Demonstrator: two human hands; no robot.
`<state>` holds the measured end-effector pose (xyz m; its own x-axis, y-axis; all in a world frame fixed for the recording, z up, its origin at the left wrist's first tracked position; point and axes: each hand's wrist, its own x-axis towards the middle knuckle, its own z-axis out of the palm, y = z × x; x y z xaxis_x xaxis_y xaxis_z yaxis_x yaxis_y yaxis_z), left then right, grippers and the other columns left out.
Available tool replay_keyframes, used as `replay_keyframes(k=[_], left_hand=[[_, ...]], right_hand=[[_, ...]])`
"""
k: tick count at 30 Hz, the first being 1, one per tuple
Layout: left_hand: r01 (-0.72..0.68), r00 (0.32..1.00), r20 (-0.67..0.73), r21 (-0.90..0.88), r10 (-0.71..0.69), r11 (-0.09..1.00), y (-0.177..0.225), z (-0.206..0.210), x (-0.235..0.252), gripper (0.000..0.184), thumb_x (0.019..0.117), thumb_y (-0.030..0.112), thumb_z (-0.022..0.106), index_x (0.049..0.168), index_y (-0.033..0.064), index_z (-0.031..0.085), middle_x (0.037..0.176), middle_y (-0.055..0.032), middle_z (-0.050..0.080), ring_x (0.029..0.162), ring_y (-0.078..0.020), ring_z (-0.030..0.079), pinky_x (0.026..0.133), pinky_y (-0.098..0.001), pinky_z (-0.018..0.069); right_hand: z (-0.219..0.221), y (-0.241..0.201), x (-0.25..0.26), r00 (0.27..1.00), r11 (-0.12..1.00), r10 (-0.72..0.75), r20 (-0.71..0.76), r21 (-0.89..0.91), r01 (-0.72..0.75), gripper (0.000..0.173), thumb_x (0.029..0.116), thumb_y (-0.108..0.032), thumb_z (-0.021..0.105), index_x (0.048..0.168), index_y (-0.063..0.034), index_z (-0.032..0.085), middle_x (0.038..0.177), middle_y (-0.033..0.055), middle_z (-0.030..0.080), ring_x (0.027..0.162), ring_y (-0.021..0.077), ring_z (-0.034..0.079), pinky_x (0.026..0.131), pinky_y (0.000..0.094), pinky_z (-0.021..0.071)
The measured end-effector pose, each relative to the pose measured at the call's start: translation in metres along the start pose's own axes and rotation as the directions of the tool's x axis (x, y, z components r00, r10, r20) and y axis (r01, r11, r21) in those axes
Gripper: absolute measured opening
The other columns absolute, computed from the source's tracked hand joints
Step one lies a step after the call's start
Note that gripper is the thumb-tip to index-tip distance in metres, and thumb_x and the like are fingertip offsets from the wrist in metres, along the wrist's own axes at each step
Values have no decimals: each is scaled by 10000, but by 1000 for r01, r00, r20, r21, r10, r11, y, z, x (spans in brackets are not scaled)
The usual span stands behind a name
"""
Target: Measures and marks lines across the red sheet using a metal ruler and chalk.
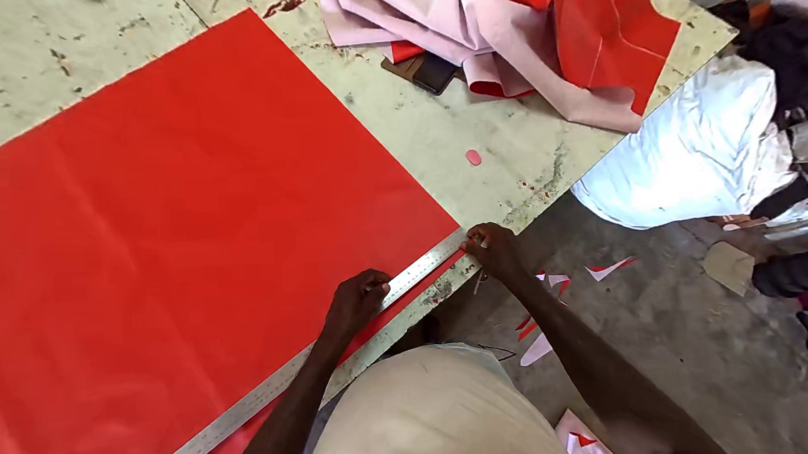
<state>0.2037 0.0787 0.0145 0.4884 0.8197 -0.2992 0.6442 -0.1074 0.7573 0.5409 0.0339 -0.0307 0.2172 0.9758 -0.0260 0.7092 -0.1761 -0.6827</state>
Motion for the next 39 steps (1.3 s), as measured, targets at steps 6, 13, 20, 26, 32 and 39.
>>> replay_keyframes(k=[6,13,20,26,32,39], left_hand=[[-1,999,-49,24,2,1000,5,1,-6,150,1026,210,644,1079,100,730,920,-54,712,774,-172,673,729,-419,580],[-11,1000,9,16,11,1000,15,-6,-9,154,1046,196,604,1077,94,715,868,-67,697,707,-185,652,661,-415,562],[-6,1000,-10,-55,6,998,12,3,-14,155,1050,200,596,1068,108,719,822,-46,689,660,-164,632,615,-389,549],[-127,987,-63,247,146,961,-6,17,-23,271,1045,285,595,1209,110,721,1058,-100,675,1018,-269,647,915,-500,541],[-8,989,-134,346,57,938,-31,-11,-89,473,944,285,744,1366,103,631,1282,-169,631,1215,-357,596,1028,-556,506],[328,934,-268,382,-236,864,-148,-93,-215,521,825,509,791,1176,129,724,1221,-180,649,1165,-439,583,959,-682,468]], right_hand=[[3,6,2,998,997,-61,-31,35,62,288,923,-303,742,1058,-50,724,908,127,695,806,289,673,742,537,558],[0,5,4,1000,999,-30,2,29,30,299,922,-337,741,1065,-75,720,907,106,699,809,268,676,745,530,563],[-5,9,-2,995,993,-93,29,80,91,425,884,-343,784,1176,-40,719,957,148,691,863,292,670,797,527,557],[-4,9,-8,991,992,-127,28,16,127,430,902,-284,775,1250,-41,706,956,147,671,835,272,656,784,487,564],[-6,6,-8,992,993,-122,28,7,122,402,898,-251,783,1221,-22,718,965,162,682,855,277,670,808,485,568],[-9,5,-7,990,990,-138,25,32,137,374,890,-244,789,1198,-41,732,968,139,696,857,255,676,800,491,571]])
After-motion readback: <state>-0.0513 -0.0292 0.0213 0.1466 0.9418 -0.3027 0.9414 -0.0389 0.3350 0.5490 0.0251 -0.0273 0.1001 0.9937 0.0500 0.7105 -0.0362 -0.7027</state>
